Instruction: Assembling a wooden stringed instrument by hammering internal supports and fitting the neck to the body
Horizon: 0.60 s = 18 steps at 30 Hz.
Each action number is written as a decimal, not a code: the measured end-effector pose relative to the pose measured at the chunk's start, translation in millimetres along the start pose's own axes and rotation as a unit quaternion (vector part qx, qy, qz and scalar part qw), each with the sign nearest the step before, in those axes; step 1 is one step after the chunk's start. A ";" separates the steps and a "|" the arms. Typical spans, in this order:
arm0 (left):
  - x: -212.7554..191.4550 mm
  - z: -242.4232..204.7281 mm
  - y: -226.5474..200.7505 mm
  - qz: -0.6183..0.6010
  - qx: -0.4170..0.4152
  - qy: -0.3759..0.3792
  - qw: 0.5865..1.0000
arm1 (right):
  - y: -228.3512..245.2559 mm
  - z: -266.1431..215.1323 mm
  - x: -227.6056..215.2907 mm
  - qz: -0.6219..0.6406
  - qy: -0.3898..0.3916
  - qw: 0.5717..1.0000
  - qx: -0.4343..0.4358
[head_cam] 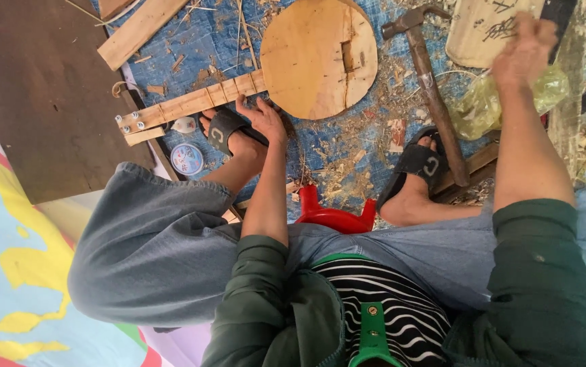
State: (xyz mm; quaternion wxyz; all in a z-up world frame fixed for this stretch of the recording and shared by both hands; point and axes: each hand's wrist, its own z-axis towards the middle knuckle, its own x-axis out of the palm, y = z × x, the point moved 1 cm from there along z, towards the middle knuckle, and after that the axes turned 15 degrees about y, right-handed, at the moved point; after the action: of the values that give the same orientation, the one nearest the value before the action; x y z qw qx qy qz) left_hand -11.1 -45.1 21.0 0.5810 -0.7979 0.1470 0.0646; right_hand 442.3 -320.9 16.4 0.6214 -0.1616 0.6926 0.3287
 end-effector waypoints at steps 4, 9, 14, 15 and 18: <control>0.5 -1.4 -3.2 -0.040 -0.002 0.011 0.999 | -49.9 15.1 50.0 0.607 -0.033 0.752 0.253; 0.8 -0.2 -0.2 -0.033 -0.001 0.009 0.999 | -126.6 31.4 119.8 0.123 0.031 0.971 0.203; 1.0 0.7 -2.7 -0.019 -0.007 0.000 1.000 | -69.2 17.3 74.7 0.105 0.028 0.967 0.231; 0.7 0.2 -3.2 -0.019 -0.008 0.002 1.000 | -63.8 13.7 69.2 0.113 0.034 0.968 0.221; 1.0 -0.9 -3.9 -0.010 -0.014 -0.003 1.000 | -59.6 6.4 68.9 0.105 0.046 0.960 0.256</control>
State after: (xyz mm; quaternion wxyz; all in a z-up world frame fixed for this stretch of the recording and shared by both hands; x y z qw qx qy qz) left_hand -9.0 -45.0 24.5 0.5711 -0.8069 0.1367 0.0629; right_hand 472.7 -347.6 -65.5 0.5713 0.0613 0.7946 0.1962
